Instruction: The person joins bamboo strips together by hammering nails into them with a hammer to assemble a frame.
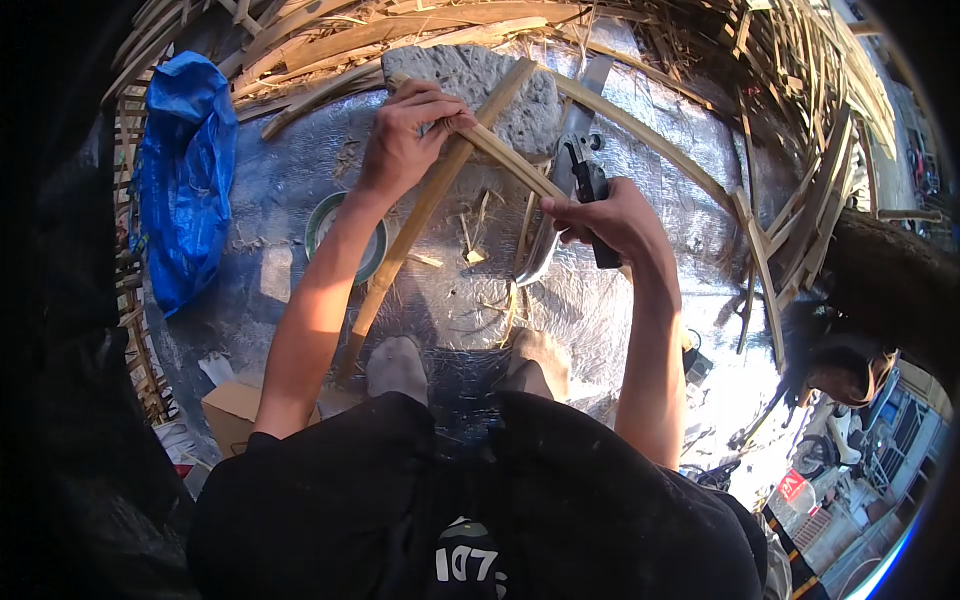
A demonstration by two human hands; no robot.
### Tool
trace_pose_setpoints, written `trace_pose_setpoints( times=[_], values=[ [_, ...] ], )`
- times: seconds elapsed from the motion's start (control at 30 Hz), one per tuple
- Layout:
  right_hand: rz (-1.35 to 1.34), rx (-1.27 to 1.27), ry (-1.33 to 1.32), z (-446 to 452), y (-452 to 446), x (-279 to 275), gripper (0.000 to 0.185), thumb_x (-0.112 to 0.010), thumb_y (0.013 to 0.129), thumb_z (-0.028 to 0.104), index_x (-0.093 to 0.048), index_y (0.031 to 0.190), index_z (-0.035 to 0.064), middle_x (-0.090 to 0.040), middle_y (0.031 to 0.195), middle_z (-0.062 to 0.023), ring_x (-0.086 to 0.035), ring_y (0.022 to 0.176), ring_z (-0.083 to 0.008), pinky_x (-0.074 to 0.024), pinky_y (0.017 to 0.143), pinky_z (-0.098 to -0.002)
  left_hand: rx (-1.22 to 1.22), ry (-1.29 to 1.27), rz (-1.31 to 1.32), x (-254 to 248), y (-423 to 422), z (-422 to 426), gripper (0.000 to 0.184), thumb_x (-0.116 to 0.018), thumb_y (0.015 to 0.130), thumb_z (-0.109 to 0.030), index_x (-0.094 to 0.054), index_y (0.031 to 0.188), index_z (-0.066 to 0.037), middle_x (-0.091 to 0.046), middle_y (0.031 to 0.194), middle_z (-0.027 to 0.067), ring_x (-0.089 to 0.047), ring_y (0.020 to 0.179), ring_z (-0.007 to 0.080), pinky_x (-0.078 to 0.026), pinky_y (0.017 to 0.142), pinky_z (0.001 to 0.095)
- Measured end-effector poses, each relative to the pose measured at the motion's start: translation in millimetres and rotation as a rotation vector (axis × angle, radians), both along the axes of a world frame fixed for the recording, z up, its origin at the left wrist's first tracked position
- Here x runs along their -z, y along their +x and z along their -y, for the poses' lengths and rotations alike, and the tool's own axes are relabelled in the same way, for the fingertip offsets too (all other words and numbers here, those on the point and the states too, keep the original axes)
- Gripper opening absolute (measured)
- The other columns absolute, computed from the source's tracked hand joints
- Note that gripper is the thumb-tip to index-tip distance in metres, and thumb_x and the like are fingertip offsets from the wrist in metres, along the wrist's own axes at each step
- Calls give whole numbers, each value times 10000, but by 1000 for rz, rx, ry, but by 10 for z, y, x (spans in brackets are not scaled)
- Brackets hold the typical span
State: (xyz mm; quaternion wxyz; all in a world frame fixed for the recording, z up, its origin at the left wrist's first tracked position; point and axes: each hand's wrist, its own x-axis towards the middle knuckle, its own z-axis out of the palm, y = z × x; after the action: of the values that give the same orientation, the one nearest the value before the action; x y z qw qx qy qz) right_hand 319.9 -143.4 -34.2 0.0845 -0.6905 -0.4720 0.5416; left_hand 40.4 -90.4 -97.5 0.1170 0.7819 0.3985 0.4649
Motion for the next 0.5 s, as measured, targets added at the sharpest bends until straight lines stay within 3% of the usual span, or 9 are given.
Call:
trace_pose_setpoints(
  times=[0.43,0.5],
  values=[
    [49,-32,0,11,43,58,521,-940,733,386,-719,879,-62,-732,752,-127,-742,692,-214,-605,679,-351,-76,110,-38,-2,67,69,123,-840,786,-99,-796,902,-98,-776,940,33,-694,937,238,-568,854,372],
    [28,-23,138,75,36,66,614,-849,796,569,-714,840,-28,-688,688,-83,-694,615,-188,-559,616,-348,-90,113,-42,-4,76,70,125,-842,786,-106,-797,902,-101,-776,938,32,-697,935,236,-568,847,373]
  ],
)
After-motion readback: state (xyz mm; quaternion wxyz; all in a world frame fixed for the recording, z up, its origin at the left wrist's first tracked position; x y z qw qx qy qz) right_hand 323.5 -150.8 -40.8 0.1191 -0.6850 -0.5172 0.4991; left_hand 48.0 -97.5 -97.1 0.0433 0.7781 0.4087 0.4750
